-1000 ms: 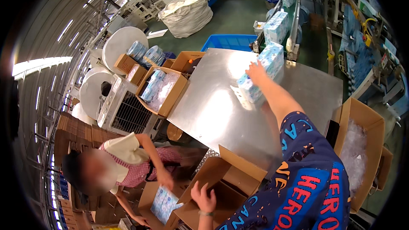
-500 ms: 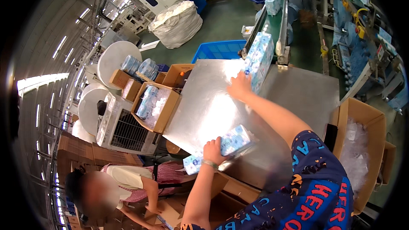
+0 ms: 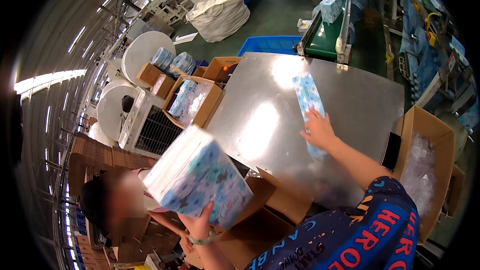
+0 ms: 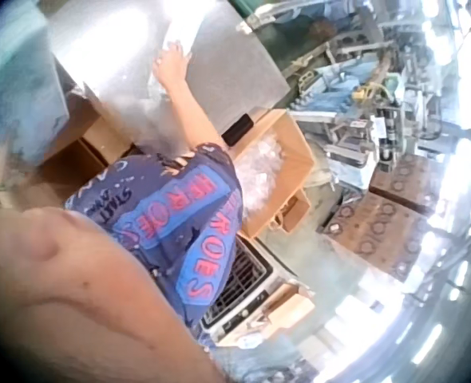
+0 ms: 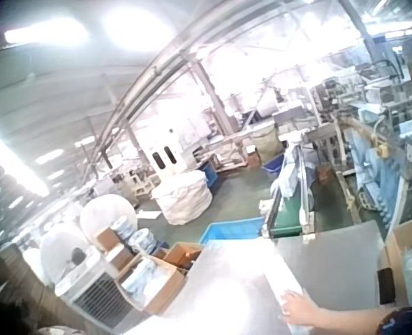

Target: The person places tissue boxes into larger cardboard shipping cartons, folds the carton flaps, and passes them into a taping machine by hand.

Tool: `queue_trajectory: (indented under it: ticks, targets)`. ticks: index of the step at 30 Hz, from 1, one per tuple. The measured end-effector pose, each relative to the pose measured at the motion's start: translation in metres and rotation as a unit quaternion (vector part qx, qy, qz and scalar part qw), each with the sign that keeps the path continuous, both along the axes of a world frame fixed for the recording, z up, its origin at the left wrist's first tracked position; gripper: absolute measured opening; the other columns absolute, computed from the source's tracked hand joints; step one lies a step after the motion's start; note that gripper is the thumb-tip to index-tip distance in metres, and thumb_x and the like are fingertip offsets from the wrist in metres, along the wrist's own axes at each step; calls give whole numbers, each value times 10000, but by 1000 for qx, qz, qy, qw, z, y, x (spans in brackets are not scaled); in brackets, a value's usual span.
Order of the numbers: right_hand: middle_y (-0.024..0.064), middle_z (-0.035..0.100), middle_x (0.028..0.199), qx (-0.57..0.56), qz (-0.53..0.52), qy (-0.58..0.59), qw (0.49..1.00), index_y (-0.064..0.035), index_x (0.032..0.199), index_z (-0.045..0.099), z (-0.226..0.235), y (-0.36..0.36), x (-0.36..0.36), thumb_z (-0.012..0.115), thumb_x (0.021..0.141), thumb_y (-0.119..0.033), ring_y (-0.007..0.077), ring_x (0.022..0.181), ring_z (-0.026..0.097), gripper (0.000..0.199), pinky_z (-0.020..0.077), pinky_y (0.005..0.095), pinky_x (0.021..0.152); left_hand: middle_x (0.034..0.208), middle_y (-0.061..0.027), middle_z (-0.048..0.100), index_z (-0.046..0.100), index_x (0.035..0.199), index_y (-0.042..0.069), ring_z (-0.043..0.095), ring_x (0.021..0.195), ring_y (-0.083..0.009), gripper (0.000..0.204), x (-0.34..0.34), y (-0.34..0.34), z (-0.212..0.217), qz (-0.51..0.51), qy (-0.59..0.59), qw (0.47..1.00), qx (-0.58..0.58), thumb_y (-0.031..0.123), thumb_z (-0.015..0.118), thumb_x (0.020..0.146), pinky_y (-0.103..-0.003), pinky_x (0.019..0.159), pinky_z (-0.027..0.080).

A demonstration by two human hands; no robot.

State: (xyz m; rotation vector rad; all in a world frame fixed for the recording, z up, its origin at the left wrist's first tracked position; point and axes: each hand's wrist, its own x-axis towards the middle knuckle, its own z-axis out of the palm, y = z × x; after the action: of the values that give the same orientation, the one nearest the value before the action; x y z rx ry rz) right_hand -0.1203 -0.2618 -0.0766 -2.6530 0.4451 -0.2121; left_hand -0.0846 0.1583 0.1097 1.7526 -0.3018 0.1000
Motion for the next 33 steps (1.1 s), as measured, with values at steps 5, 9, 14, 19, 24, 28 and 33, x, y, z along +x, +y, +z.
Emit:
queue_trajectory:
  ticks: [5,9,14,19,24,28,33]
  targets:
    - [202,543,1246,-146,-89,-4,985,-84,1387,490,22,46,-46,806,734,-229,356,1284,465,740,354,552,1054,1217,-149,520,405,1306,-29,549,1125,-281,852,-81,53,-65,8,24,992,120,139,909,640,-432,984,460]
    - [198,544,1143,-63,-17,59,996,-136,1526,352,15,18,-22,797,711,-166,366,1136,522,928,404,466,971,1073,-223,585,506,1104,9,577,1034,-423,718,-95,58,-145,-151,2,854,498,403,871,628,-496,842,518]
    - [179,545,1121,-168,171,-142,960,-227,1540,361,92,72,-19,789,696,-146,351,1038,542,950,411,450,934,1169,-207,576,445,1189,38,566,1138,-385,761,-117,13,-223,-295,34,786,543,370,860,644,-477,884,544]
    - [154,544,1133,24,380,-307,872,-272,1518,415,191,172,-57,790,700,-176,352,1038,547,905,425,464,899,1318,-259,518,338,1398,-14,509,1251,-429,976,-128,-2,-306,-352,58,777,518,442,833,690,-465,1013,485]
    - [146,551,1168,63,603,-212,766,-321,1551,336,114,249,-60,754,694,-118,344,1048,550,975,437,442,898,1320,-261,551,377,1416,-29,536,1240,-425,943,-133,58,-381,-431,246,703,509,546,723,752,-459,1030,460]
    - [162,575,1170,-51,652,-6,756,-290,1581,259,-11,296,-27,708,727,-85,338,1086,565,986,434,435,952,1275,-251,609,461,1389,-36,581,1202,-410,909,-140,86,-398,-474,340,590,558,640,616,802,-453,1026,453]
    - [160,578,1268,-135,658,104,734,-297,1606,169,-169,353,-43,563,883,-96,321,1210,554,849,423,475,1024,1282,-248,637,540,1370,-40,606,1199,-392,911,-150,105,-372,-459,403,568,552,713,516,857,-435,1034,442]
